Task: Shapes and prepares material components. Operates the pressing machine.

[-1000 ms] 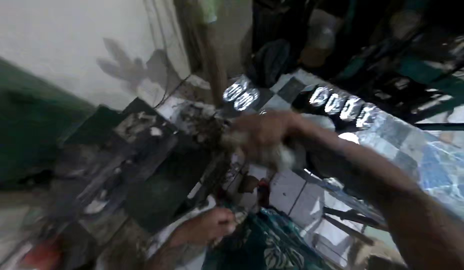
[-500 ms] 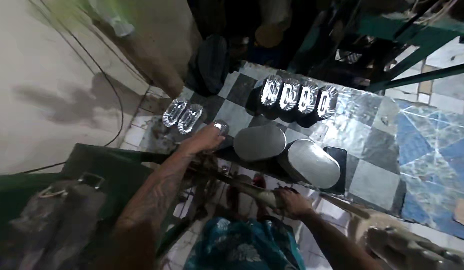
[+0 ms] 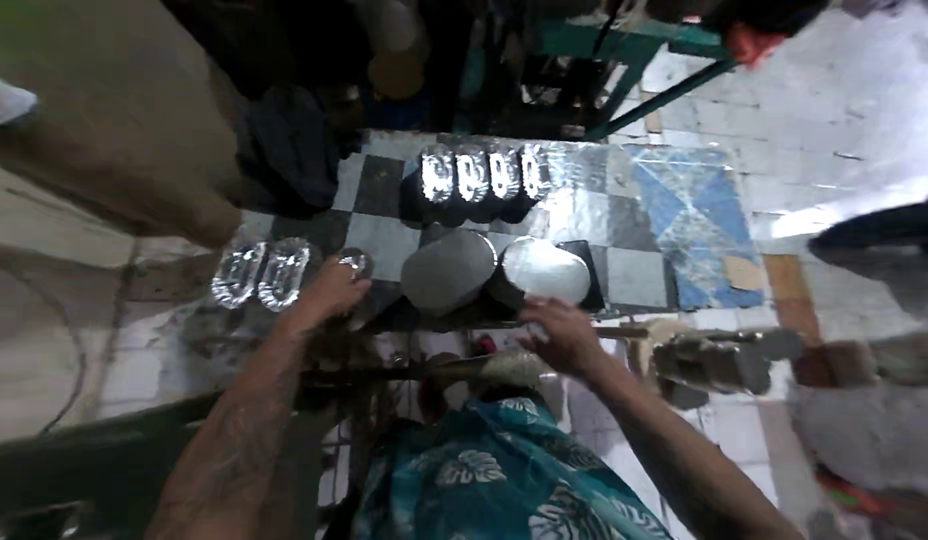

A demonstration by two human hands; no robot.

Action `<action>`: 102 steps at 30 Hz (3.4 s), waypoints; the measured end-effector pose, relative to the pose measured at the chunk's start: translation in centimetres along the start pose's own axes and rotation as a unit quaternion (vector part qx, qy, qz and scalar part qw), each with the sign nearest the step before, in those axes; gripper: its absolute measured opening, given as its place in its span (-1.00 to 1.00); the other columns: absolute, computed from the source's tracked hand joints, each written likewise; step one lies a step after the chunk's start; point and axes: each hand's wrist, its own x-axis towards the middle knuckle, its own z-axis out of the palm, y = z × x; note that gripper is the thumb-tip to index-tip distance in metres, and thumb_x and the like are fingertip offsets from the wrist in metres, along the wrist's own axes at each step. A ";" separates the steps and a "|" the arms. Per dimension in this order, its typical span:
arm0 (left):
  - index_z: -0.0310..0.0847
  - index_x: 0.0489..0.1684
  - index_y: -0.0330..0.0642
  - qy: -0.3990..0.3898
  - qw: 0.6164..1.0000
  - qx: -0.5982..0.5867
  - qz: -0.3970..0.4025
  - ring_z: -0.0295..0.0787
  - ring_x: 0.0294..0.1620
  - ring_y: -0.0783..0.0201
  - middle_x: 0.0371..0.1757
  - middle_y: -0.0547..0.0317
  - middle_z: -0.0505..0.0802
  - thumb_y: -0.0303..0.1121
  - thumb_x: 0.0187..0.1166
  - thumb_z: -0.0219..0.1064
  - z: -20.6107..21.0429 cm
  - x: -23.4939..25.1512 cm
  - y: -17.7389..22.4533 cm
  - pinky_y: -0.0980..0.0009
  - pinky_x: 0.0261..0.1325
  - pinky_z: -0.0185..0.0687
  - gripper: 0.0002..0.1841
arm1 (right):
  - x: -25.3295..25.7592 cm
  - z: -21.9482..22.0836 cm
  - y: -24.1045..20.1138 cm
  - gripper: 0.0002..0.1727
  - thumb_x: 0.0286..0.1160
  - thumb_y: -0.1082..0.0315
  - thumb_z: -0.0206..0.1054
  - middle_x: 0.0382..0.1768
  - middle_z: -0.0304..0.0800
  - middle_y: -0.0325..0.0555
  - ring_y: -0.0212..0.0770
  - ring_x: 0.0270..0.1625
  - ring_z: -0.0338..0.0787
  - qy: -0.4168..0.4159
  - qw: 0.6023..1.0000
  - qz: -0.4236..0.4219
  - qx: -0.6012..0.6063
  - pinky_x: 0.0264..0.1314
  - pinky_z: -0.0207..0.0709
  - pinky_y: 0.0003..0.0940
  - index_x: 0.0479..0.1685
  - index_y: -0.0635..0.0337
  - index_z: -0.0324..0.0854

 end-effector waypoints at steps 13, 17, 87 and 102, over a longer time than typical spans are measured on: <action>0.69 0.18 -0.23 -0.034 0.990 0.041 0.132 0.78 0.11 -0.22 0.00 -0.20 0.82 0.00 0.61 0.38 -2.1 -4.7 20.1 -0.30 0.16 0.62 -0.54 | 5.5 -3.5 7.8 -0.57 0.83 0.17 0.08 0.12 0.88 0.03 -0.10 0.42 0.74 -0.149 0.977 -0.034 0.150 0.91 -0.02 0.01 0.13 0.33 0.76; 0.70 0.17 -0.09 -0.211 0.955 -0.019 0.206 0.83 -0.06 0.17 -0.08 0.11 0.87 -0.19 0.59 0.47 -4.6 -1.2 17.9 0.04 0.12 0.74 -0.70 | 5.1 -2.1 7.8 -0.63 0.56 0.10 0.42 -0.05 0.92 -0.03 -0.10 0.18 0.86 -0.108 0.986 -0.047 0.117 0.82 0.17 0.11 0.04 0.26 0.81; 0.68 0.23 -0.35 0.234 0.861 -0.262 -0.367 0.73 0.19 -0.36 0.09 -0.40 0.80 0.10 0.84 0.00 9.1 -41.1 -14.8 -0.46 0.33 0.42 -0.39 | 1.8 17.5 -17.4 -0.73 0.50 0.48 0.34 -0.02 0.85 0.19 -0.07 0.03 0.86 -0.284 0.917 -0.138 0.244 0.20 0.74 -0.17 0.07 0.46 0.75; 0.78 -0.07 -0.36 0.241 0.903 -0.356 0.009 0.82 -0.17 0.23 -0.21 -0.02 0.87 -0.33 0.69 0.24 14.0 -56.8 -1.6 0.27 0.04 0.74 -0.74 | -1.7 27.3 -46.1 -0.61 0.73 0.45 0.15 0.62 0.54 -0.11 0.04 0.70 0.44 -0.473 0.676 -0.564 -0.041 0.79 0.05 0.35 0.46 0.20 0.61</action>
